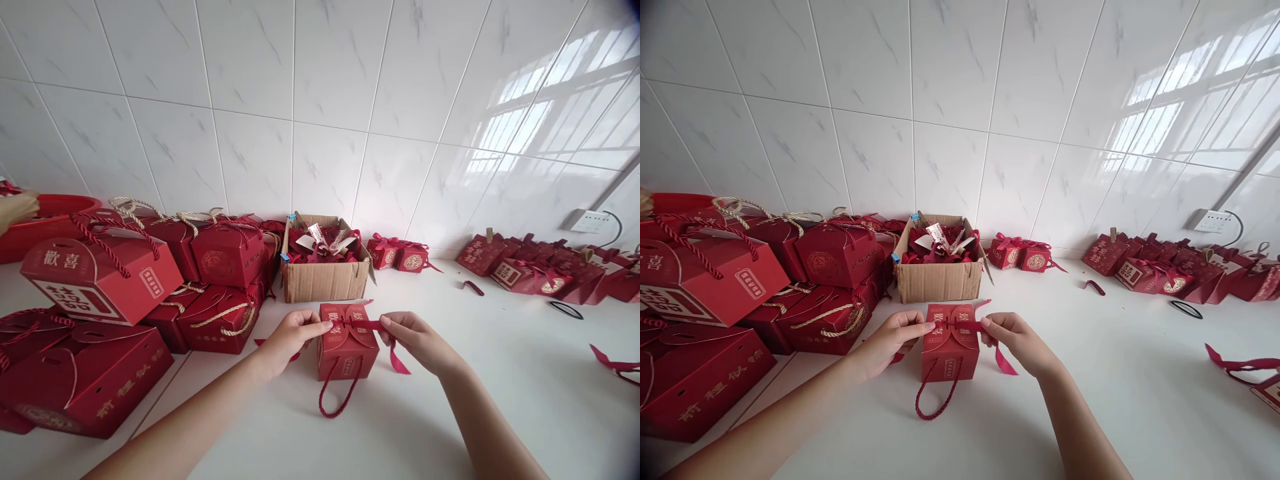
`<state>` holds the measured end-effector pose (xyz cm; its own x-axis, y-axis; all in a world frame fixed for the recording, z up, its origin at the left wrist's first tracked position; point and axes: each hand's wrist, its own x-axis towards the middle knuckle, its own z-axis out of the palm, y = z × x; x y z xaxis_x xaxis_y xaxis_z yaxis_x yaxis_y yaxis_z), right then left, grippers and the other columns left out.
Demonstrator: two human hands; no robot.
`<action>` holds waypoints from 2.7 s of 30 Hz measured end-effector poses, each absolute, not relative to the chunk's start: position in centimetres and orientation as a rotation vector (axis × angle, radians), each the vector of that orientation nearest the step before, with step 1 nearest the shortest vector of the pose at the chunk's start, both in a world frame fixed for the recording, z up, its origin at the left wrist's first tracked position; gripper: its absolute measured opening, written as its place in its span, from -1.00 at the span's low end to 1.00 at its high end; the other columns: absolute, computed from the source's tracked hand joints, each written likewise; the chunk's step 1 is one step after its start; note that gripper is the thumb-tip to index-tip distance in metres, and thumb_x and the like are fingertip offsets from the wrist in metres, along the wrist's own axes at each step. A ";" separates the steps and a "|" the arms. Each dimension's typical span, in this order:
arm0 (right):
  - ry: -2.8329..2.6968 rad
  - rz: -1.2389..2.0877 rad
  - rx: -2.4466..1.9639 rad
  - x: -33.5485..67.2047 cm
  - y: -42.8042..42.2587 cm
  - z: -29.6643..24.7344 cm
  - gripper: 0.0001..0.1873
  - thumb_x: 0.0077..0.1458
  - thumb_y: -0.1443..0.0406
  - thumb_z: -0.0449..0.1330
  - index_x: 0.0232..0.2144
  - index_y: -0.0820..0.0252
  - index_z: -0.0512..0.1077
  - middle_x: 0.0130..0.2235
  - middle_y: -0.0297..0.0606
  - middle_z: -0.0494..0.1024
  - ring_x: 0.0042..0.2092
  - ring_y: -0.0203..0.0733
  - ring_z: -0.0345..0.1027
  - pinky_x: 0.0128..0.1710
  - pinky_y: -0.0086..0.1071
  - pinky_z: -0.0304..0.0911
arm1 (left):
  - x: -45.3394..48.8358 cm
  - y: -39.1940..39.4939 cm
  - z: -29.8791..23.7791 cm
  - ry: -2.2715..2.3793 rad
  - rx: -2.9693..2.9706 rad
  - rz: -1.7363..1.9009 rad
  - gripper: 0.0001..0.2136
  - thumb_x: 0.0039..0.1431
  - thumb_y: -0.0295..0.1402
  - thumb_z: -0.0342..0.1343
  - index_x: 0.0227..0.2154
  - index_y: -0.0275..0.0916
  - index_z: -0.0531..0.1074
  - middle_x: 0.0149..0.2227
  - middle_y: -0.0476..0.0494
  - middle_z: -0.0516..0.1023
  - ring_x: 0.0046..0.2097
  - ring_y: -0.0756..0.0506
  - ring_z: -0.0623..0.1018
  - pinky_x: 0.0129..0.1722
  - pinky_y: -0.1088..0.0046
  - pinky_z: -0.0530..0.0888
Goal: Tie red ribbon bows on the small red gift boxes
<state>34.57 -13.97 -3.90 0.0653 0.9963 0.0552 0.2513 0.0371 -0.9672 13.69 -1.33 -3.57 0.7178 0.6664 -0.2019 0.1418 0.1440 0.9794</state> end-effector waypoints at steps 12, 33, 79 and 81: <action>-1.342 0.940 -1.138 32.2 -12.0 -3.7 -0.74 0.12 0.11 0.17 -0.30 0.16 0.50 -0.33 -0.26 0.44 -0.23 -0.20 0.31 -0.15 -0.30 0.25 | 13.6 -1.0 -3.6 0.737 1.357 0.435 -0.60 -0.22 -0.09 0.30 -0.62 -0.24 0.22 -0.66 0.15 0.16 -0.60 0.11 0.05 -0.55 0.45 -0.10; -1.103 0.852 -1.212 30.1 -10.5 -4.8 -0.69 -0.02 0.06 0.27 -0.38 0.19 0.56 -0.30 -0.18 0.57 -0.26 -0.13 0.44 -0.23 -0.29 0.34 | 13.3 -0.5 -4.4 0.670 1.362 0.443 -0.59 -0.19 -0.07 0.28 -0.62 -0.24 0.20 -0.66 0.15 0.14 -0.61 0.12 0.05 -0.58 0.47 -0.11; -1.238 0.532 -1.415 28.9 -11.0 -4.5 -0.76 0.10 0.17 0.11 -0.46 0.21 0.42 -0.43 -0.27 0.50 -0.39 -0.25 0.28 -0.36 -0.40 0.19 | 12.1 0.7 -2.6 0.439 1.483 0.510 -0.71 0.00 -0.18 0.17 -0.61 -0.26 0.27 -0.62 0.06 0.26 -0.54 0.08 0.23 -0.51 0.52 0.14; -1.204 0.485 -1.494 28.5 -10.7 -4.3 -0.82 0.06 0.23 0.11 -0.45 0.21 0.43 -0.47 -0.27 0.49 -0.42 -0.24 0.27 -0.38 -0.39 0.17 | 12.1 0.7 -1.3 0.389 1.492 0.554 -0.70 0.01 -0.20 0.17 -0.64 -0.26 0.26 -0.62 0.07 0.25 -0.54 0.08 0.24 -0.46 0.51 0.19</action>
